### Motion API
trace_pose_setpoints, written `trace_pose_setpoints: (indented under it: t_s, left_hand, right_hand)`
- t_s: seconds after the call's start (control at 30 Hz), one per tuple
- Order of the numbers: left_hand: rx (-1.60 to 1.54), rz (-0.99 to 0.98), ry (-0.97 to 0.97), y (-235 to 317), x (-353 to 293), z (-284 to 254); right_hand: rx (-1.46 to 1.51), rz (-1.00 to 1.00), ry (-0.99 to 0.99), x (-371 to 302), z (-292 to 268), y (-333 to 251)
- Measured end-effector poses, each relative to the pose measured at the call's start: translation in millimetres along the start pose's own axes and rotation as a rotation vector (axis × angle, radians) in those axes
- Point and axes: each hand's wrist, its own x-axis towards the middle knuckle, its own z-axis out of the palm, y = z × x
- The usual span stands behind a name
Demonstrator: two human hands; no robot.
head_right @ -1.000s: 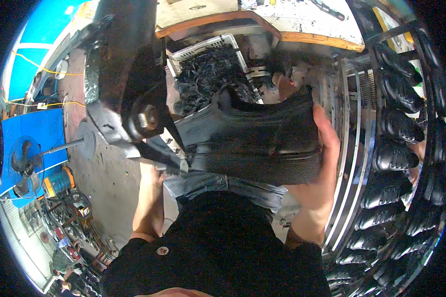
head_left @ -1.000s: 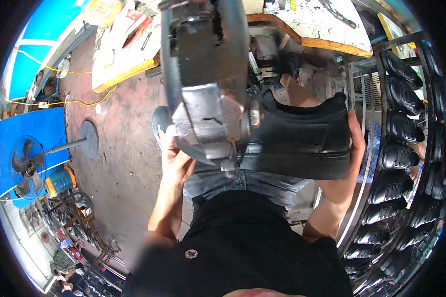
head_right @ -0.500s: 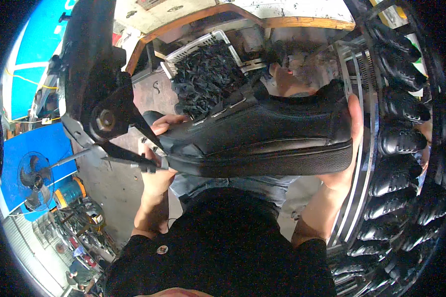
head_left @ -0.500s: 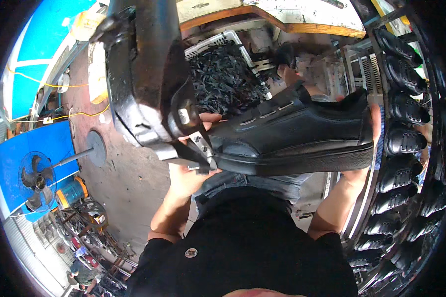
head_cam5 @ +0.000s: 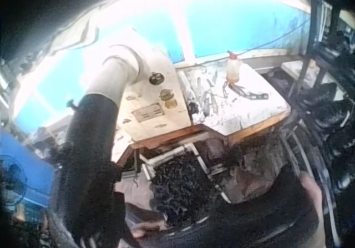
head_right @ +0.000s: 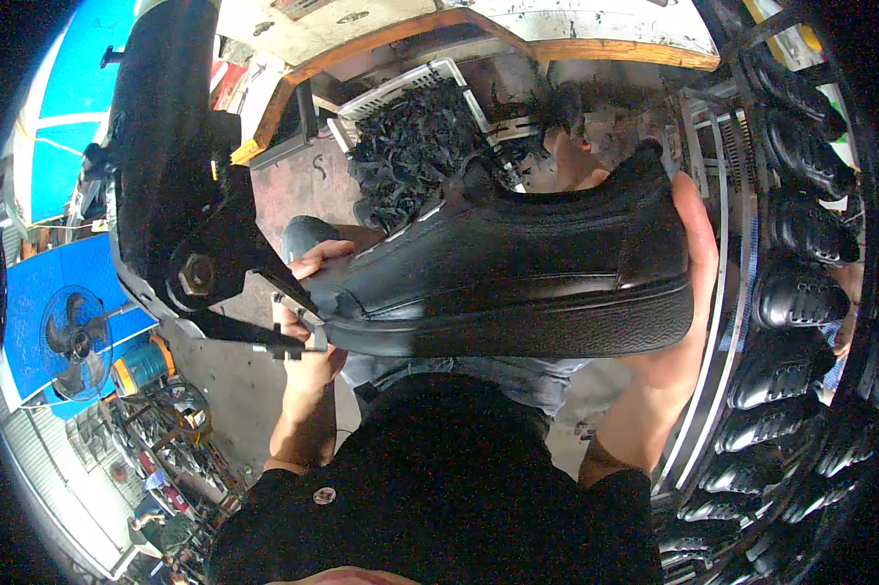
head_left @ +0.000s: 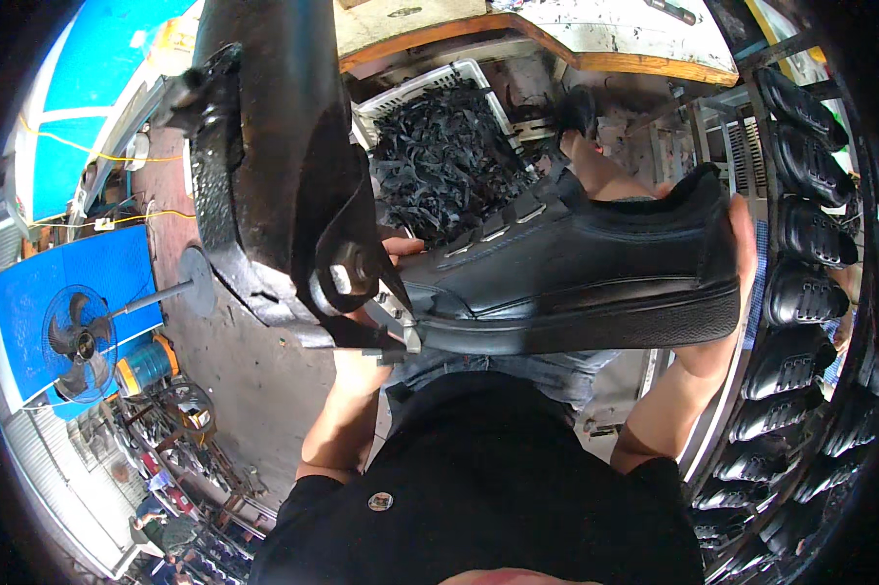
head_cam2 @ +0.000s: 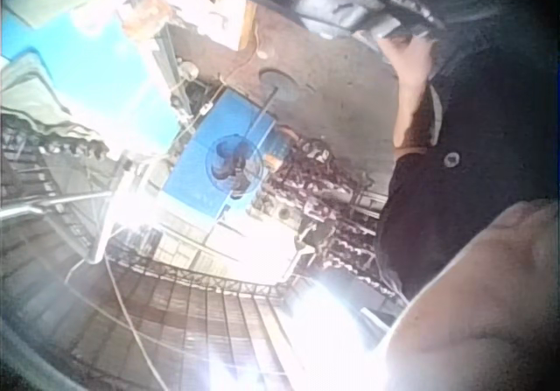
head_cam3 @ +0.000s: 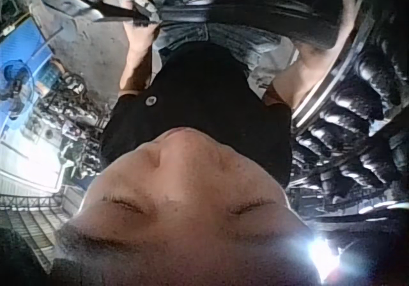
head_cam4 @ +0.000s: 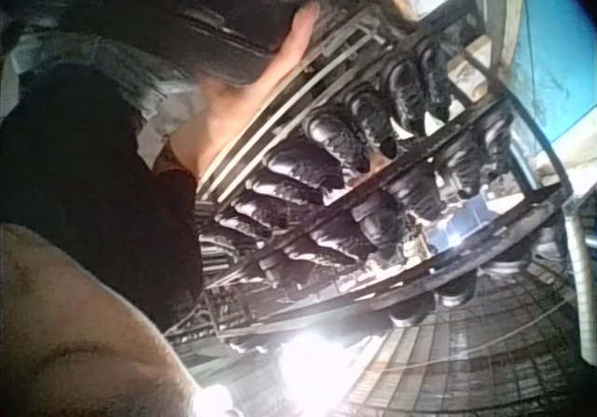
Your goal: Replacing a small component on a shoe manufacturing machine and checking finished shoes.
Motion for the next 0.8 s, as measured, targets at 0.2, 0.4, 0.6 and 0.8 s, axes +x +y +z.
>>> trace_pose_setpoints:
  t_s: [0.2, 0.4, 0.6, 0.8]
  left_hand:
    - [0.091, -0.037, 0.043, -5.4, -4.9, -7.7]
    - [0.006, 0.016, -0.037, -3.4, 0.5, 1.9]
    - [0.042, -0.014, 0.012, -3.0, 0.5, -0.3]
    - [0.082, 0.001, 0.037, -0.2, -1.5, 4.8]
  right_hand:
    - [-0.254, -0.18, -0.033, -1.9, 0.0, 8.0]
    - [-0.294, -0.212, 0.039, -5.9, -9.9, 0.9]
    - [0.047, 0.165, 0.197, 10.6, 18.4, -9.5]
    - [-0.143, 0.005, 0.275, 10.7, 24.6, 8.2]
